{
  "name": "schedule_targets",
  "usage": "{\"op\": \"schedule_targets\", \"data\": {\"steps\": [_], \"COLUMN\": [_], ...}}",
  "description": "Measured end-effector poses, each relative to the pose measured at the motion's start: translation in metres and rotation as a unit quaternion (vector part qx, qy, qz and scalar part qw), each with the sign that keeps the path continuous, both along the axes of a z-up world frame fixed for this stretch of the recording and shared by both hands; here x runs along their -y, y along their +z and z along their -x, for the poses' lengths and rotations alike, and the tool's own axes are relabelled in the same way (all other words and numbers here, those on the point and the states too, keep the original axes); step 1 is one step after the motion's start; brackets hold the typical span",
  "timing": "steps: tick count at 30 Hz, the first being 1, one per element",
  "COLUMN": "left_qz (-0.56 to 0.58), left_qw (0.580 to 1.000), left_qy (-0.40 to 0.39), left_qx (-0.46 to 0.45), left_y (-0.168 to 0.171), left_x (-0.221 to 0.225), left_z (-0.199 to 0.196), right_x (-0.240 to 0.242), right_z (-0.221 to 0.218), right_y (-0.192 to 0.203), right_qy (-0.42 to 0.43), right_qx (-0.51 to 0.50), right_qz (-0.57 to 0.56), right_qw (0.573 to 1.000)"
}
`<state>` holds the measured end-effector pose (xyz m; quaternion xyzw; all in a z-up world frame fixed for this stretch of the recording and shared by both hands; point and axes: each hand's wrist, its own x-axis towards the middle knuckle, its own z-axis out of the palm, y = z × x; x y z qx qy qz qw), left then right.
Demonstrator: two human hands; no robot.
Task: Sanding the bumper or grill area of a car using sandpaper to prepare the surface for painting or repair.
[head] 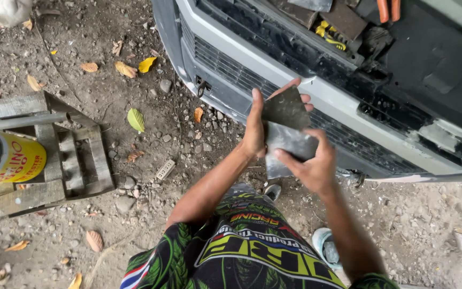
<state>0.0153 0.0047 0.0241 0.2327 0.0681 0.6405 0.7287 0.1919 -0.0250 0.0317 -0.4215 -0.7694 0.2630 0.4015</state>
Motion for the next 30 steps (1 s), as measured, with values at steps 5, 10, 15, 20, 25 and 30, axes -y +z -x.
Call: {"op": "schedule_targets", "data": {"steps": [5,10,15,20,25,30], "left_qz": [-0.033,0.008,-0.048,0.03,-0.016,0.041], "left_qw": [0.995,0.996,0.994,0.987,0.997,0.991], "left_qy": [-0.063,-0.077,-0.057,-0.108,-0.056,-0.112], "left_qx": [0.063,0.048,-0.085,-0.114,-0.059,0.054], "left_y": [-0.001,-0.014,-0.02,-0.022,-0.044,-0.002], "left_x": [0.006,0.01,0.01,0.012,-0.003,-0.007], "left_z": [0.002,-0.002,-0.004,-0.006,-0.006,0.013], "right_x": [-0.005,-0.008,-0.022,-0.02,-0.012,-0.024], "right_z": [-0.005,-0.005,-0.005,-0.006,0.004,-0.025], "right_y": [-0.009,0.006,-0.001,0.006,-0.013,0.004], "right_qy": [-0.07,-0.003,-0.173,-0.064,-0.015,-0.033], "right_qx": [0.042,0.013,0.052,-0.039,-0.033,-0.046], "right_qz": [-0.04,-0.019,-0.026,-0.004,-0.05,0.08], "right_qw": [0.996,1.0,0.983,0.997,0.998,0.995]}}
